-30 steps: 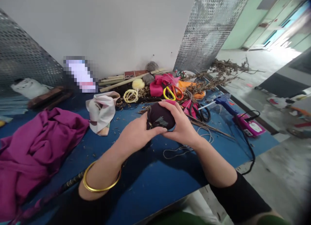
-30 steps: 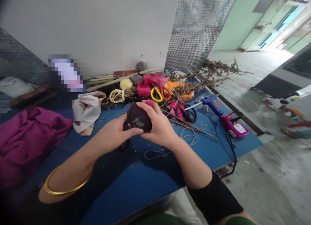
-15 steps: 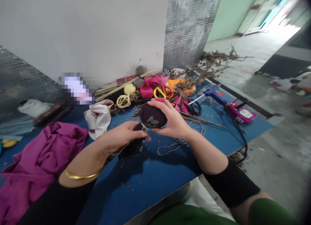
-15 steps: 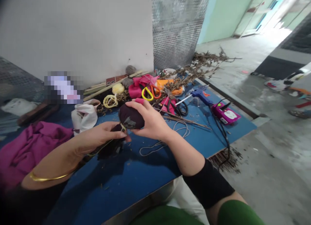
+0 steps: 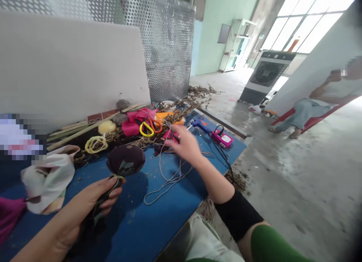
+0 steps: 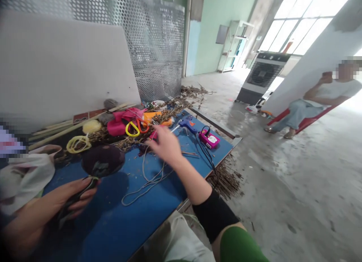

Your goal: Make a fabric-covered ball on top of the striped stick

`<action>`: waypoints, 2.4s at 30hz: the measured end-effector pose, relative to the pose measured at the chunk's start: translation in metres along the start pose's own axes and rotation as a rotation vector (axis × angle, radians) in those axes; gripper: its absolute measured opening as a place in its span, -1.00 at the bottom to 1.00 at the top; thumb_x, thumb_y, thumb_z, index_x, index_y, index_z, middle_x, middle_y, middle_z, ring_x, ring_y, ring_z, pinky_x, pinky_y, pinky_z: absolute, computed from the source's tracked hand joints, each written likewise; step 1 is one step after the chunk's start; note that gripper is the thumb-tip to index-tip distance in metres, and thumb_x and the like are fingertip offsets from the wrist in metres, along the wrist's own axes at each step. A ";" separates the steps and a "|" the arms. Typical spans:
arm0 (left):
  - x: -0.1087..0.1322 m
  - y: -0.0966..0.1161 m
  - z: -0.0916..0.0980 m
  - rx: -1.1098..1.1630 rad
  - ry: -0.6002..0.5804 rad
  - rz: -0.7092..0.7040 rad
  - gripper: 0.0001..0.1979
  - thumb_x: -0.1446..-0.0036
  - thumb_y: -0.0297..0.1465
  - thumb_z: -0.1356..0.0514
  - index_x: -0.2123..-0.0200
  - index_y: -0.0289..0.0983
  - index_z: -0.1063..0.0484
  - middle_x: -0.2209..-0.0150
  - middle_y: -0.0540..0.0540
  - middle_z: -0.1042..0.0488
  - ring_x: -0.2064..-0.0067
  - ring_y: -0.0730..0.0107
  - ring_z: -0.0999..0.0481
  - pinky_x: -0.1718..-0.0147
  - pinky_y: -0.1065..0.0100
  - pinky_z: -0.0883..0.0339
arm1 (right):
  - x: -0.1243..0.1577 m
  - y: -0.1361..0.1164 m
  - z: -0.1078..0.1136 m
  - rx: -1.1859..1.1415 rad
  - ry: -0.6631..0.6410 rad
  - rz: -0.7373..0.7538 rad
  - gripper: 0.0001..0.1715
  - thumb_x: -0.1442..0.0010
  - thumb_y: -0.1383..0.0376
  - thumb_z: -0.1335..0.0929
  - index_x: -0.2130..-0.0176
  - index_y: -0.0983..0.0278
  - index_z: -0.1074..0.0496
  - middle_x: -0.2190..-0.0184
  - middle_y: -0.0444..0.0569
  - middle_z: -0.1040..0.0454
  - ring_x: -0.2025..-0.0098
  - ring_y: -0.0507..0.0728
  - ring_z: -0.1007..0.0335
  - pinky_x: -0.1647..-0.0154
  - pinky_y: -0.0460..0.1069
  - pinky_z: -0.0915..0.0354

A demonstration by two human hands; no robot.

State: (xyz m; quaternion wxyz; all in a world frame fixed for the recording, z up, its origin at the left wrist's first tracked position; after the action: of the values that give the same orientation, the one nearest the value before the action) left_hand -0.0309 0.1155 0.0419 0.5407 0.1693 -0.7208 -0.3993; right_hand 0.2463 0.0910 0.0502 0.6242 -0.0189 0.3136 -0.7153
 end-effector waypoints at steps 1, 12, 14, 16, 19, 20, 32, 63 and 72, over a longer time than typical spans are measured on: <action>-0.002 -0.002 0.002 0.012 0.006 0.025 -0.73 0.05 -0.26 -0.34 0.35 -0.28 -0.40 0.63 0.15 -0.17 0.71 0.69 -0.03 0.78 0.61 0.05 | -0.006 0.020 0.007 0.222 0.024 -0.226 -0.46 -0.28 0.11 -0.27 -0.17 0.30 -0.22 -0.11 0.12 -0.36 -0.14 0.18 -0.28 -0.13 0.01 -0.21; -0.017 -0.018 0.008 0.029 -0.041 0.009 -0.77 -0.18 -0.28 -0.19 0.26 -0.36 -0.39 0.57 0.13 -0.18 0.69 0.72 -0.06 0.74 0.64 0.03 | -0.047 0.112 0.019 0.557 -0.143 -0.500 -0.67 -0.10 0.34 -0.39 0.13 0.46 -0.45 0.11 0.24 -0.48 0.07 0.26 -0.44 0.12 0.07 -0.32; -0.016 -0.019 0.008 0.065 -0.065 0.008 -0.78 -0.22 -0.29 -0.14 0.24 -0.36 -0.39 0.56 0.11 -0.20 0.69 0.70 -0.09 0.74 0.63 0.01 | -0.042 0.108 0.018 0.565 -0.101 -0.479 -0.63 -0.06 0.40 -0.38 0.10 0.51 -0.43 0.09 0.33 -0.45 0.04 0.31 -0.42 0.12 0.05 -0.30; -0.013 -0.018 0.007 0.104 -0.086 0.018 -0.77 -0.26 -0.30 -0.09 0.25 -0.36 -0.39 0.56 0.09 -0.23 0.68 0.69 -0.12 0.73 0.62 -0.02 | -0.037 0.104 0.021 0.552 -0.036 -0.459 -0.58 -0.06 0.43 -0.34 0.06 0.56 -0.38 0.08 0.40 -0.42 0.02 0.35 -0.39 0.11 0.06 -0.28; -0.007 -0.015 0.005 0.143 -0.103 0.050 -0.73 -0.29 -0.32 -0.02 0.29 -0.39 -0.40 0.57 0.07 -0.24 0.69 0.67 -0.14 0.73 0.60 -0.05 | -0.029 0.100 0.034 0.493 0.071 -0.446 -0.56 -0.11 0.40 -0.29 0.02 0.60 -0.32 0.08 0.47 -0.39 0.03 0.40 -0.37 0.11 0.12 -0.27; -0.006 -0.014 0.004 0.150 -0.103 0.044 -0.73 -0.30 -0.34 -0.02 0.30 -0.39 -0.41 0.57 0.06 -0.24 0.69 0.66 -0.15 0.74 0.60 -0.06 | -0.026 0.099 0.039 0.462 0.108 -0.442 -0.55 -0.12 0.38 -0.29 0.02 0.59 -0.31 0.08 0.47 -0.39 0.04 0.41 -0.37 0.11 0.14 -0.27; 0.050 -0.004 -0.018 0.319 -0.008 -0.156 -0.78 -0.27 -0.31 -0.09 0.21 -0.35 -0.44 0.48 -0.02 -0.36 0.58 0.58 -0.32 0.58 0.52 -0.34 | 0.102 -0.025 0.057 -1.031 0.003 -0.099 -0.81 -0.20 0.21 -0.35 0.19 0.23 -0.46 0.21 0.04 -0.53 0.17 0.21 -0.49 0.17 0.07 -0.43; 0.117 -0.051 -0.062 0.467 0.103 -0.437 -0.76 -0.11 -0.24 -0.25 0.30 -0.32 -0.41 0.50 -0.02 -0.41 0.59 0.62 -0.23 0.67 0.57 -0.07 | 0.186 -0.083 0.011 -0.801 -0.134 0.044 -0.85 -0.25 0.23 -0.31 0.36 0.22 -0.32 0.43 -0.11 -0.41 0.42 0.06 -0.32 0.41 -0.09 -0.28; 0.117 -0.052 -0.062 0.451 0.153 -0.421 -0.71 -0.09 -0.23 -0.27 0.21 -0.31 -0.45 0.56 0.04 -0.36 0.60 0.60 -0.25 0.67 0.57 -0.10 | 0.190 -0.083 0.012 -0.786 -0.175 0.023 -0.81 -0.24 0.21 -0.31 0.40 0.21 -0.29 0.49 -0.11 -0.38 0.46 0.07 -0.31 0.45 -0.08 -0.29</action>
State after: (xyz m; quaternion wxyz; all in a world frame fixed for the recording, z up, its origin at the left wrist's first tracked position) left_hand -0.0259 -0.0205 0.0834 0.4475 0.4599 -0.6975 -0.3189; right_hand 0.1364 -0.0840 0.0299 0.6016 -0.3135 0.5091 -0.5298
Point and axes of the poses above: each hand's wrist, its own x-axis away from the middle knuckle, its own z-axis out of the back of the hand, y = z × x, the point moved 2 cm from there along -x, towards the middle knuckle
